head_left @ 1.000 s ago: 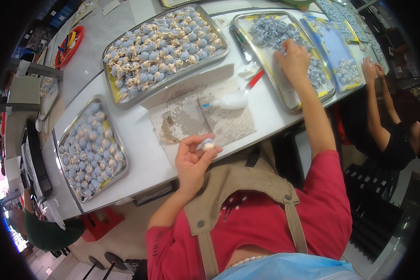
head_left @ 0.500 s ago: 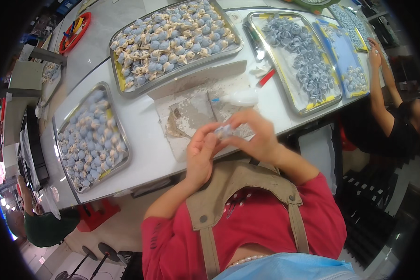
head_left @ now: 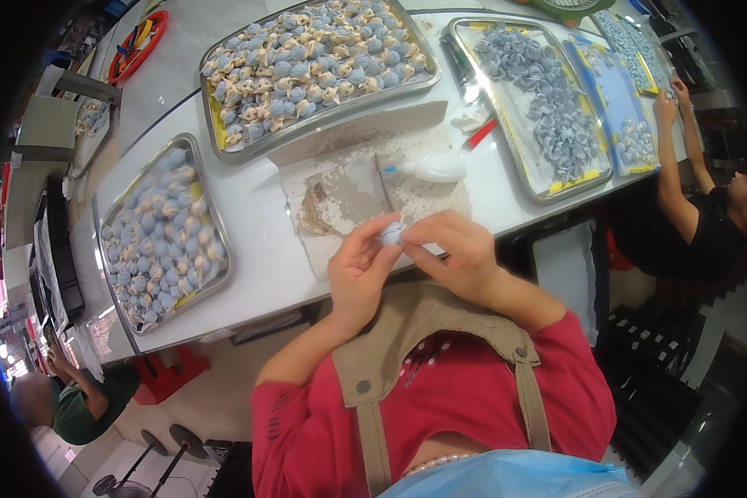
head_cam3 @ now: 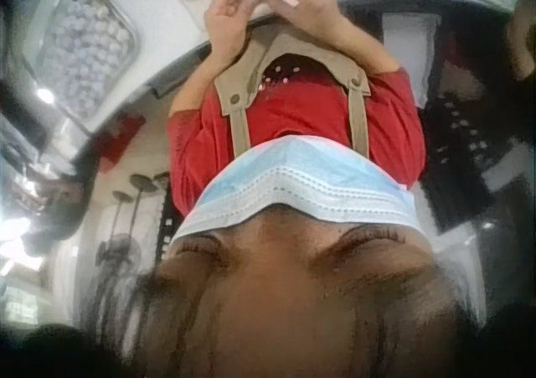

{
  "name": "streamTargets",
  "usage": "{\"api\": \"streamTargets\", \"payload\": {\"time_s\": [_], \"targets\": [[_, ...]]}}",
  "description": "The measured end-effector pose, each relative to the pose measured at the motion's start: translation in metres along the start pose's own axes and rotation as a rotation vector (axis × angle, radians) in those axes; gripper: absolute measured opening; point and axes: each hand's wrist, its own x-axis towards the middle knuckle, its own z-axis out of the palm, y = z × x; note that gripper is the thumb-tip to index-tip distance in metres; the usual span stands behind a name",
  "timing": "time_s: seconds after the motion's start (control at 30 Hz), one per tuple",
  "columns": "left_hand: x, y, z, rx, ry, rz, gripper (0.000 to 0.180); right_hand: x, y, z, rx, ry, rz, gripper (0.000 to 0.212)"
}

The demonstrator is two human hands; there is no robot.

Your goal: The person repeatedly picks up small blue and white pastries from a tray, applies a white substance from a squeeze bottle, and places them onto a second tray. This process is repeated continuously throughout the clip.

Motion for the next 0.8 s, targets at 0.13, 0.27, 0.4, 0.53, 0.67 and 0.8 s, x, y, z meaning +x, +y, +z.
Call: {"api": "streamTargets", "payload": {"time_s": [0.13, 0.27, 0.4, 0.53, 0.67, 0.8], "targets": [[-0.002, 0.003, -0.001, 0.034, -0.007, 0.014, 0.033, -0.001, -0.002, -0.004, -0.009, -0.054, -0.036, 0.021], [-0.007, 0.006, -0.003, 0.089, -0.033, -0.024, 0.031, 0.005, 0.009, -0.015, 0.152, -0.149, 0.025, 0.028], [-0.008, 0.012, 0.006, -0.035, -0.108, 0.044, 0.03, 0.005, 0.009, -0.006, 0.733, -0.133, 0.267, 0.038], [-0.009, 0.016, 0.0, -0.021, -0.191, -0.033, 0.03, 0.008, 0.01, -0.014, 0.776, -0.38, 0.374, 0.046], [-0.006, 0.016, 0.0, 0.051, -0.237, 0.034, 0.029, 0.007, 0.014, -0.015, 0.802, -0.406, 0.373, 0.046], [-0.007, 0.018, -0.004, 0.1, -0.225, 0.07, 0.025, 0.01, 0.012, -0.012, 0.794, -0.404, 0.339, 0.044]]}}
